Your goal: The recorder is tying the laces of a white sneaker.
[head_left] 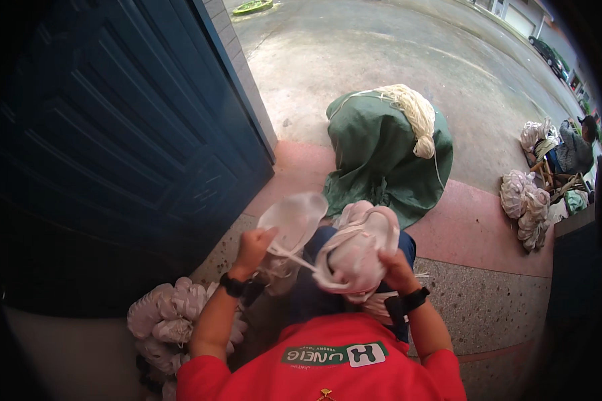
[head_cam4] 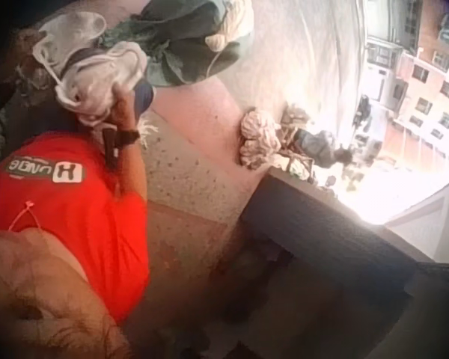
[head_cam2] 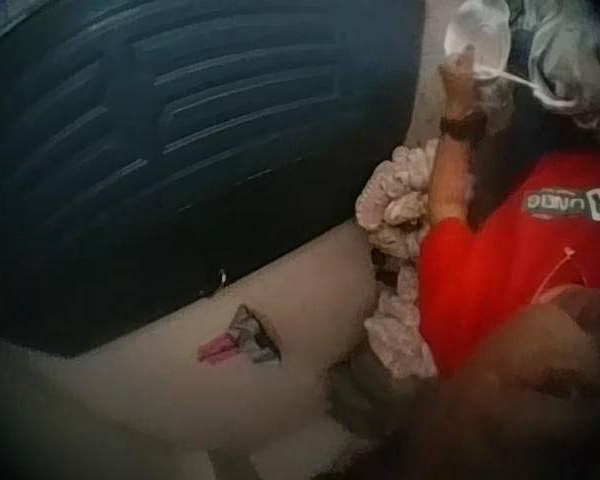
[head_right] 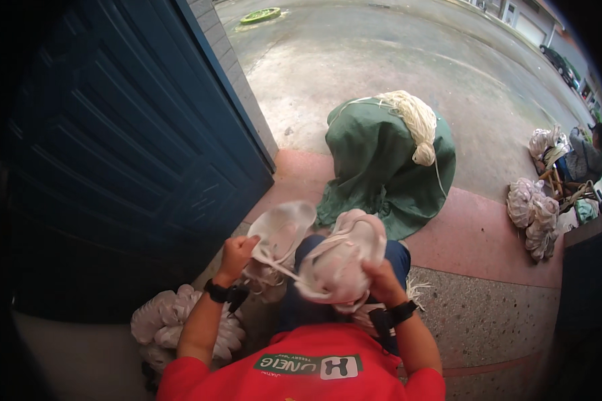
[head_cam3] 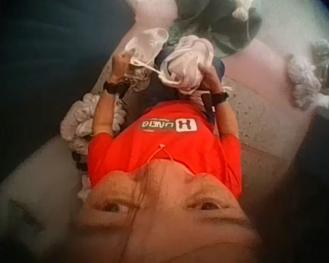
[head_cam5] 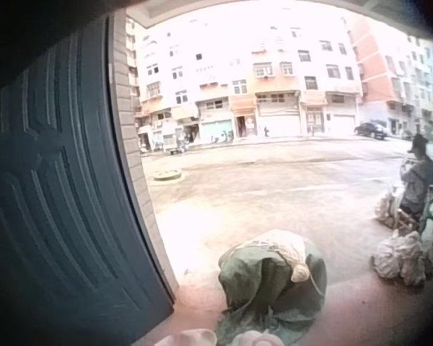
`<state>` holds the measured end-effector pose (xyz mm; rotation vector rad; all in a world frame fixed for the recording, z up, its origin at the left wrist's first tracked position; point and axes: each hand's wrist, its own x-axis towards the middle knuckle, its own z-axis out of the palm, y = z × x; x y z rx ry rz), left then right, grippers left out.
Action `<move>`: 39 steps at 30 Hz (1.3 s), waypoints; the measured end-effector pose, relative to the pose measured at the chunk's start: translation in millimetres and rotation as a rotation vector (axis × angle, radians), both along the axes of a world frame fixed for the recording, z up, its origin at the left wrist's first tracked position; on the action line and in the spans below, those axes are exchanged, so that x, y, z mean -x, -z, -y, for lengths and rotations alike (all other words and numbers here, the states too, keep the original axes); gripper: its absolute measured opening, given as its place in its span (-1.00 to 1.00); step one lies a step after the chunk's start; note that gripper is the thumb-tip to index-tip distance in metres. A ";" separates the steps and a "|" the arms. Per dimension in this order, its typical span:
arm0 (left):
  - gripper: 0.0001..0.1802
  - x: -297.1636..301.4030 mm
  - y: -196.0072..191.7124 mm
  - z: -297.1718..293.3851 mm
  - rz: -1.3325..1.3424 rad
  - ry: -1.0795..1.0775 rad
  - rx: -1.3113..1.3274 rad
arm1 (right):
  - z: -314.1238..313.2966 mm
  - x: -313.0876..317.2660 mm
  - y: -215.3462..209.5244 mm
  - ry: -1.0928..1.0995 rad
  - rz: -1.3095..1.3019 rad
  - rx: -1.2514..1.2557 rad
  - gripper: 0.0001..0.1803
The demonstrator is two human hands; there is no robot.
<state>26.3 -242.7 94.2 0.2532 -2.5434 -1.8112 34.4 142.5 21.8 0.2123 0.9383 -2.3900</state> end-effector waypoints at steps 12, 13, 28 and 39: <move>-0.79 -57.8 17.8 -154.0 -0.037 0.483 0.111 | -98.3 -19.9 64.8 0.428 0.103 0.096 -0.50; -0.77 -55.4 12.3 -157.0 -0.075 0.519 0.090 | -98.0 -16.8 57.7 0.399 0.098 0.125 -0.51; -0.62 -67.1 22.9 -182.8 -0.024 0.547 -0.174 | -84.9 -8.9 18.2 0.241 -0.054 0.258 -0.49; -0.61 -73.1 8.1 -193.7 -0.288 0.841 0.561 | -69.1 -2.9 38.3 0.050 0.118 0.497 -0.46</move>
